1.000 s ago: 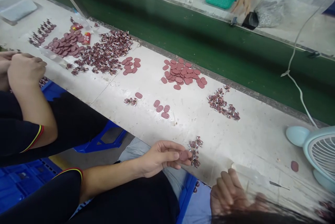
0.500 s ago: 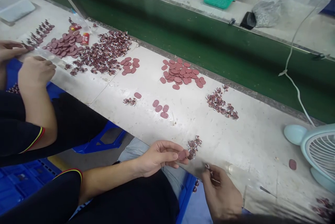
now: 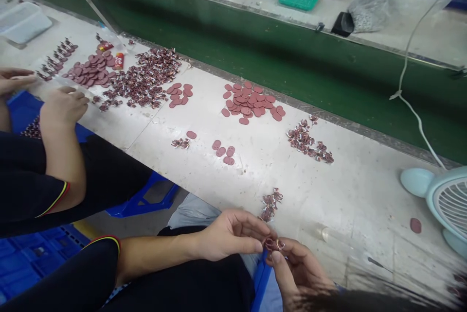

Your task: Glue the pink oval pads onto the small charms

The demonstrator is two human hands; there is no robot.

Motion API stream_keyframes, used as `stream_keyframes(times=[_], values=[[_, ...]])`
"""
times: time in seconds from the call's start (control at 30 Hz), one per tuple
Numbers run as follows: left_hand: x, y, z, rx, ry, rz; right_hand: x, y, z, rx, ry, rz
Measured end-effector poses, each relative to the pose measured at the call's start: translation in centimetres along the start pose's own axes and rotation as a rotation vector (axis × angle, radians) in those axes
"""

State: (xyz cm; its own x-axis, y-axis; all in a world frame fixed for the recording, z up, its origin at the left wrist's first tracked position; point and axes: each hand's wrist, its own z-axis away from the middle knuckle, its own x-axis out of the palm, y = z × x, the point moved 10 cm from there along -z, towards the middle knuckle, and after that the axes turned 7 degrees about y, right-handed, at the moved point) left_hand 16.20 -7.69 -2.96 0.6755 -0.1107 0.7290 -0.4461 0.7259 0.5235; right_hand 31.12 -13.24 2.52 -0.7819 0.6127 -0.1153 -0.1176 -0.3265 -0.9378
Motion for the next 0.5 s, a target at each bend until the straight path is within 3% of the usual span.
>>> stream_keyframes(times=[0.13, 0.3, 0.5], values=[[-0.3, 0.0, -0.1, -0.003, 0.048, -0.002, -0.1, -0.1, 0.0, 0.025, 0.041, 0.044], [-0.3, 0.4, -0.2, -0.017, 0.075, -0.073, 0.0, 1.0, -0.3, 0.128, -0.039, 0.034], [-0.9, 0.7, -0.1, 0.001, 0.175, -0.137, 0.0, 0.6, -0.7, 0.159, -0.056, 0.049]])
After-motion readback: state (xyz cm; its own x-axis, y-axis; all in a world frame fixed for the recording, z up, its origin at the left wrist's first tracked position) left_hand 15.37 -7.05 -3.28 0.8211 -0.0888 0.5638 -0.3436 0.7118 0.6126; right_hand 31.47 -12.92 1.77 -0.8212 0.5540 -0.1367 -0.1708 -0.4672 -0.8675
